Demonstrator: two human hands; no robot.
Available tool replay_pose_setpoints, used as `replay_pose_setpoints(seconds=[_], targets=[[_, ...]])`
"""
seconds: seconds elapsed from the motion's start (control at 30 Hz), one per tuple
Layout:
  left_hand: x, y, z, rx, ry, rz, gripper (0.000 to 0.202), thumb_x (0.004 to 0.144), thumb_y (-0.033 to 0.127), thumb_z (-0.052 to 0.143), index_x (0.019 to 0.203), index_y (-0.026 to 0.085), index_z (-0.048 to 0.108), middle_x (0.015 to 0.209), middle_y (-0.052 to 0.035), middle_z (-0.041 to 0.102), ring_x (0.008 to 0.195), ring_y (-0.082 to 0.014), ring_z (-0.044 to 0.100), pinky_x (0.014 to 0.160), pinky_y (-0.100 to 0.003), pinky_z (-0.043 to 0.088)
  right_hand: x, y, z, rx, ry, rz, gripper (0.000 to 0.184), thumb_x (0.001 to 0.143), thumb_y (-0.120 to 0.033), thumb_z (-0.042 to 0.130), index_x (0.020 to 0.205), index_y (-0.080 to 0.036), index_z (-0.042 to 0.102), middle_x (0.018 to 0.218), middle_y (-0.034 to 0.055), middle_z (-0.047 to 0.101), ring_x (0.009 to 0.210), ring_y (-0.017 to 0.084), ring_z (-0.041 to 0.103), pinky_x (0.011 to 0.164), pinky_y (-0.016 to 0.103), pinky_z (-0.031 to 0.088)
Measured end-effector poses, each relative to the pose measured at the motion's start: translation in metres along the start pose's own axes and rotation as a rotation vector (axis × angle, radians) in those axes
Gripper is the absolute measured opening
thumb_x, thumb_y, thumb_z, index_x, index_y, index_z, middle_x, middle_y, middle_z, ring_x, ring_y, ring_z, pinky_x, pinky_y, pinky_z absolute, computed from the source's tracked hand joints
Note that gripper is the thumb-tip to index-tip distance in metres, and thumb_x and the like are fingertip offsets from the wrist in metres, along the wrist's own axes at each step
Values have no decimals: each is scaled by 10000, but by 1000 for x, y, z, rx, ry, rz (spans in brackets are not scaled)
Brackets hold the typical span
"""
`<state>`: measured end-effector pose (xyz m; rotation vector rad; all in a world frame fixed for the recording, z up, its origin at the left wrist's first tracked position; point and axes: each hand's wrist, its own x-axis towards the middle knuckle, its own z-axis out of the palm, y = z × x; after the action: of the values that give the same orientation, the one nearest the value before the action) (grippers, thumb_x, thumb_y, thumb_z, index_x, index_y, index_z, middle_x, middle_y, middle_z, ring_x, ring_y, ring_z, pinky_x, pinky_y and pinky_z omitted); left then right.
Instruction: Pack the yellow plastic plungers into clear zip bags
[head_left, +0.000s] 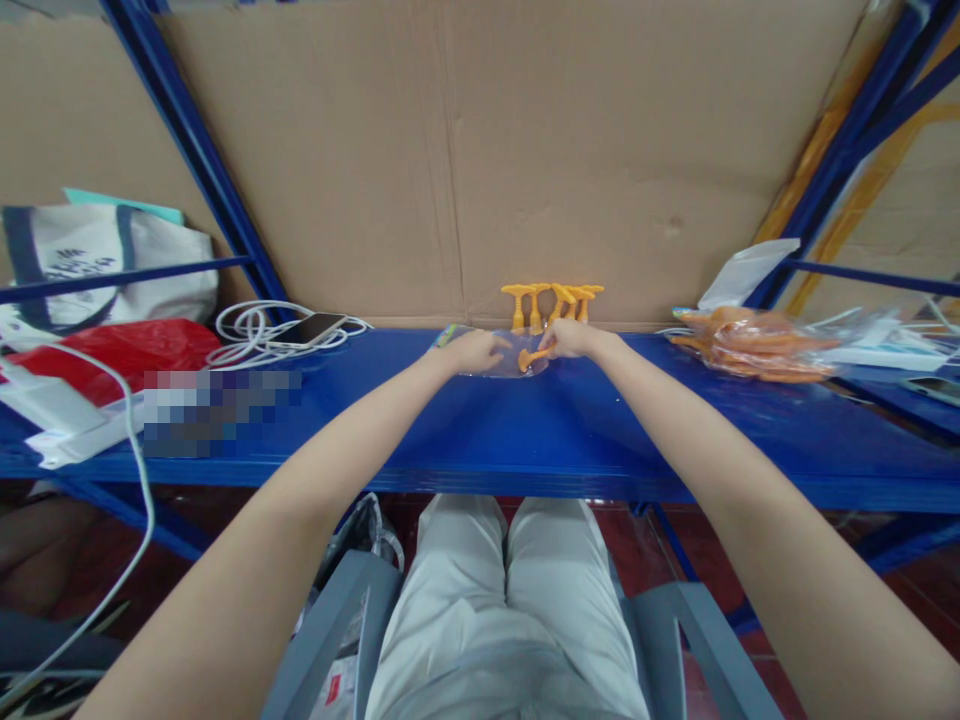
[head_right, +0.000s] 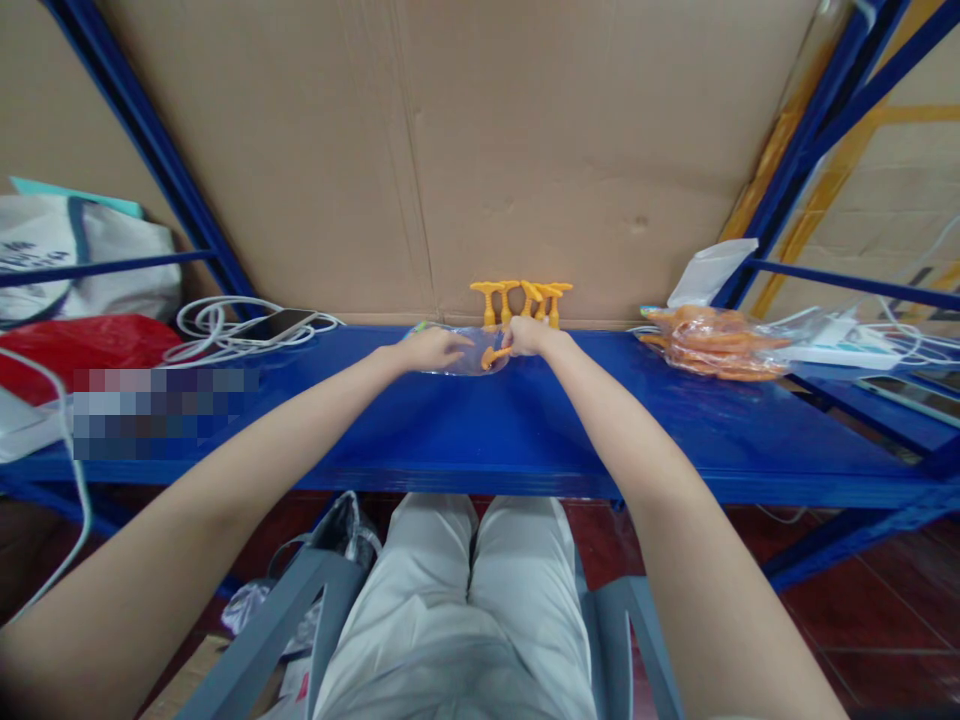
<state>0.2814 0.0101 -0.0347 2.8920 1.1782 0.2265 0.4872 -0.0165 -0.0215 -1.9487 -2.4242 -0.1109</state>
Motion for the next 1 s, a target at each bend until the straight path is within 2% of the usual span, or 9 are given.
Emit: replay_pose_setpoints(seconds=[0.07,0.1,0.23,0.43,0.63,0.77,0.9,1.0], targets=[[10,19,6,42,46,120,390,839,252,504,1202,244,646,1137,-29,697,978,-179,650,805,-227,438,-3,-4,-1,-8,9,-3,352,772,-139,612,1097,-206,727,1054,66,732,985,239,655,864,344,469],[15,27,8,67,42,157,357,851,269,505,1172,230,655,1121,-46,699,963,-187,656,789,-235,445,-5,-5,-2,-11,16,-10,358,774,-139,606,1108,-197,722,1061,72,730,984,241,655,861,345,471],[28,44,11,205,21,148,229,848,286,550,1001,181,683,991,-94,711,906,-223,674,729,-258,461,-10,-7,-3,-17,5,-46,349,765,-106,574,1073,-155,731,1034,85,733,946,231,660,807,303,483],[32,45,14,322,63,205,227,851,213,546,1049,182,653,1091,-106,676,998,-230,654,774,-271,471,-11,-4,-3,-9,-25,-72,323,721,-118,586,1005,-100,739,888,78,736,839,222,650,766,295,473],[29,50,10,358,-49,151,157,804,138,549,870,171,688,1018,-96,689,928,-215,669,723,-256,470,-4,-1,0,11,-1,-57,302,713,-151,612,985,-103,734,932,90,723,846,228,643,765,312,472],[28,55,9,325,-5,165,135,813,164,556,830,168,690,910,-85,705,884,-206,678,719,-257,473,2,1,3,58,28,-99,255,702,-183,641,924,-105,739,887,86,721,804,209,633,729,291,467],[25,58,12,299,80,206,182,866,234,531,849,153,693,914,-107,707,892,-220,678,728,-277,482,3,3,3,96,50,-105,224,695,-132,627,888,-108,738,818,64,714,710,169,610,652,258,444],[24,57,17,280,120,239,184,876,222,518,885,149,686,923,-108,704,892,-216,678,734,-278,486,4,7,2,130,76,-109,230,676,-80,617,867,-114,741,803,60,714,701,161,607,645,249,439]])
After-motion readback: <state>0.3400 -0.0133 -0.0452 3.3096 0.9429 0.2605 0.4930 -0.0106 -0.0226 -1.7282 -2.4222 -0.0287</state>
